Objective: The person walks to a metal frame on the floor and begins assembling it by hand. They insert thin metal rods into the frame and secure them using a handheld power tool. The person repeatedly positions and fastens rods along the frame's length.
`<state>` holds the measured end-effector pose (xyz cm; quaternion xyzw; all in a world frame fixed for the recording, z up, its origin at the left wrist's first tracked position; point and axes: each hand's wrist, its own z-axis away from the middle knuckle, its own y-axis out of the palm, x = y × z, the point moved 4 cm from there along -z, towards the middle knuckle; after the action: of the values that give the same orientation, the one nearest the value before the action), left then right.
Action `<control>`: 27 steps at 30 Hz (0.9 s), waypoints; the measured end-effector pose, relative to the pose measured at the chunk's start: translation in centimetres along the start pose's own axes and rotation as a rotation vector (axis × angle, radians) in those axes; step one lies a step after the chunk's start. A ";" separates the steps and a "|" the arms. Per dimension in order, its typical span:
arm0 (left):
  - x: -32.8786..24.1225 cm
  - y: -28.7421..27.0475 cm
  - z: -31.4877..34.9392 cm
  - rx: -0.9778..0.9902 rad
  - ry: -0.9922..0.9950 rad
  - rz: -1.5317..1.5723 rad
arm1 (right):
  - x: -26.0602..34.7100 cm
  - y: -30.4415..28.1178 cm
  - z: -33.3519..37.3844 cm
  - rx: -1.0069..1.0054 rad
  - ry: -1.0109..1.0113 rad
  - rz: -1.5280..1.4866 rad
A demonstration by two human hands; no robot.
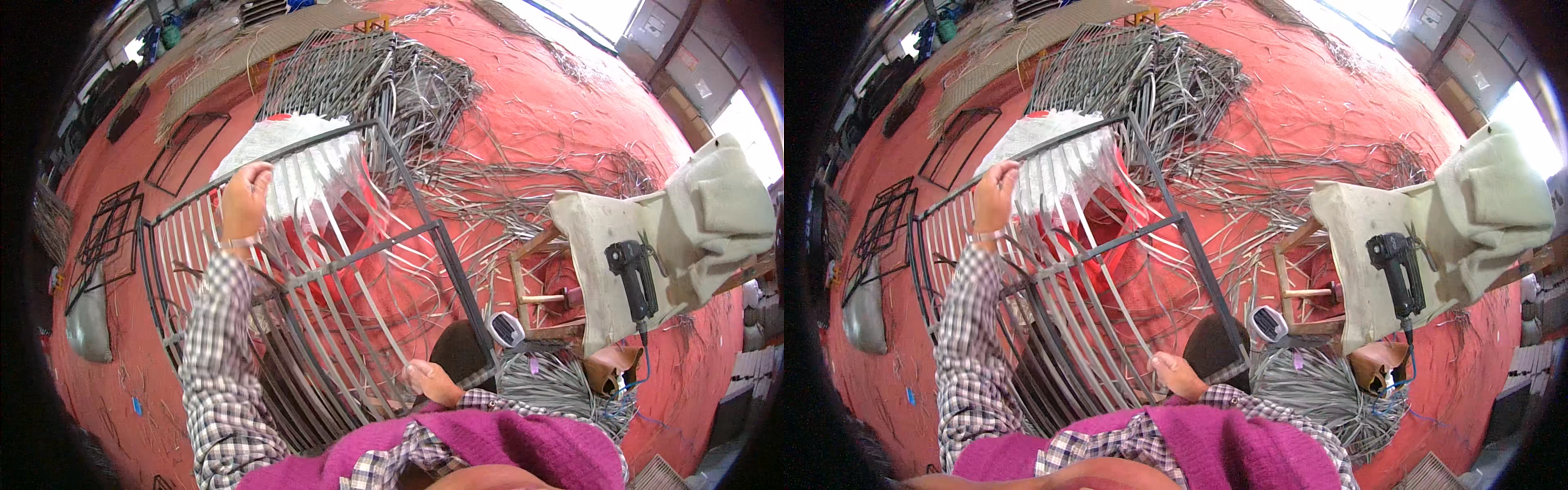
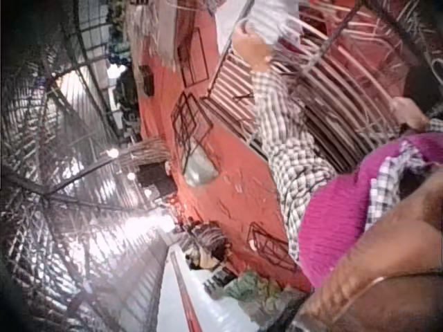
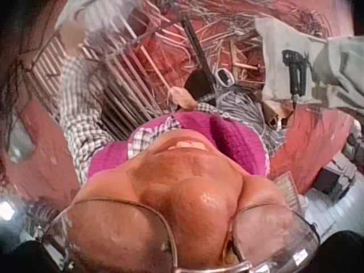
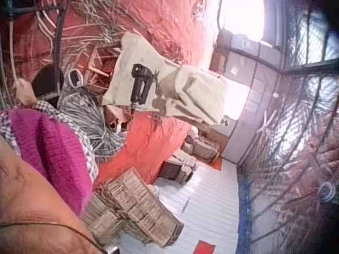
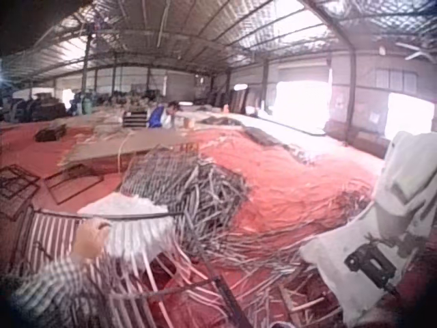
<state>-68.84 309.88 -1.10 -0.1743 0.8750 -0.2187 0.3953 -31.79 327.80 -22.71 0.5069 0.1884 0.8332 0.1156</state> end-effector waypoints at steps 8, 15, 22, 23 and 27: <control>-13.8 10.1 20.4 1.221 0.550 -0.354 | 2.1 0.1 1.6 -0.167 -0.179 0.486; -11.1 13.6 23.5 1.188 0.539 -0.472 | 3.2 -0.8 9.9 -0.448 -0.226 0.336; -14.4 14.8 24.7 1.353 0.522 -0.651 | -0.9 -1.2 7.7 -0.144 -0.164 -0.549; -14.8 14.9 25.4 1.437 0.486 -0.731 | -1.6 -1.5 6.8 -0.217 -0.129 -0.551; -16.3 14.3 28.0 1.525 0.442 -0.764 | -2.1 -0.8 4.5 -0.057 -0.105 -0.609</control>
<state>-39.04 322.89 -15.12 -0.0971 0.4290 -0.8892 0.1255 -26.88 328.58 -22.85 0.4658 0.3022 0.7379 0.3837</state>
